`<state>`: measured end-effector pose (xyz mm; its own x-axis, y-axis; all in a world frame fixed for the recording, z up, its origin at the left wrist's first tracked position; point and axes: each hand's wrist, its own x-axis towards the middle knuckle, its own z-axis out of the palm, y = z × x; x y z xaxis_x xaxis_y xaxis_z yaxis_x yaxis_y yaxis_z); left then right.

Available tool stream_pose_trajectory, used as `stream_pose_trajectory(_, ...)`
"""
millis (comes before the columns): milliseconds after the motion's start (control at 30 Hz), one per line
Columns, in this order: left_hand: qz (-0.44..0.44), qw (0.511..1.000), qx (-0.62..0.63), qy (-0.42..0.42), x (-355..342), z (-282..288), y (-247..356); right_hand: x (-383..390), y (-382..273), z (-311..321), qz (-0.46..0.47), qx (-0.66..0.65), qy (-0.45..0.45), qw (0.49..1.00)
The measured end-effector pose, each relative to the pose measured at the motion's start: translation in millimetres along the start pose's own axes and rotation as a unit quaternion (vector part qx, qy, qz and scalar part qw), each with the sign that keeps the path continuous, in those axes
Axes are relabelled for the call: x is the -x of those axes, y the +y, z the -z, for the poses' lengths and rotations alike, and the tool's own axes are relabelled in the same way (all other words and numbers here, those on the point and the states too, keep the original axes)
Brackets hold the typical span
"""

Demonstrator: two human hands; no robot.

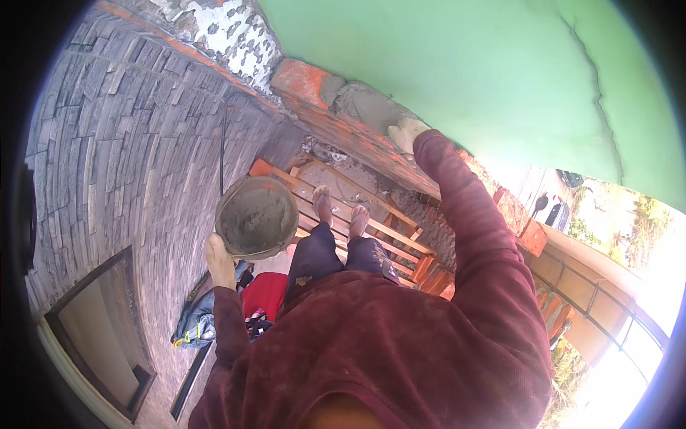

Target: The person applies mortar to a brick wall using a trowel and places bricks one by one to extend the wall. They repeatedly scoop mortar from a bucket, spread it on the wall, and position bricks while standing on a wooden scaffold.

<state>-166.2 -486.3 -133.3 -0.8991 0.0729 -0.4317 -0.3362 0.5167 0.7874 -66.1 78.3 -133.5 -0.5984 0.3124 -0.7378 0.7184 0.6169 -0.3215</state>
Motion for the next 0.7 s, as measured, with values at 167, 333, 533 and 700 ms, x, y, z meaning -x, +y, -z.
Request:
stream_pose_trajectory(167,-0.054,0.998,-0.013,0.012,-5.2,-14.1,-2.4,41.7,-5.9,20.3,-0.083,-0.313,-0.015,0.946)
stream_pose_trajectory(333,-0.027,0.999,0.015,-0.033,-11.4,-37.8,17.8,17.1,35.7,-18.7,-0.077,-0.234,-0.010,0.969)
stream_pose_trajectory(533,-0.047,0.997,0.016,-0.058,-10.4,-37.1,0.8,39.2,81.9,-66.9,0.000,0.020,0.127,0.992)
stream_pose_trajectory(700,-0.013,0.998,0.026,-0.052,-2.3,-35.1,14.1,72.8,38.4,-73.2,0.021,-0.043,0.178,0.983)
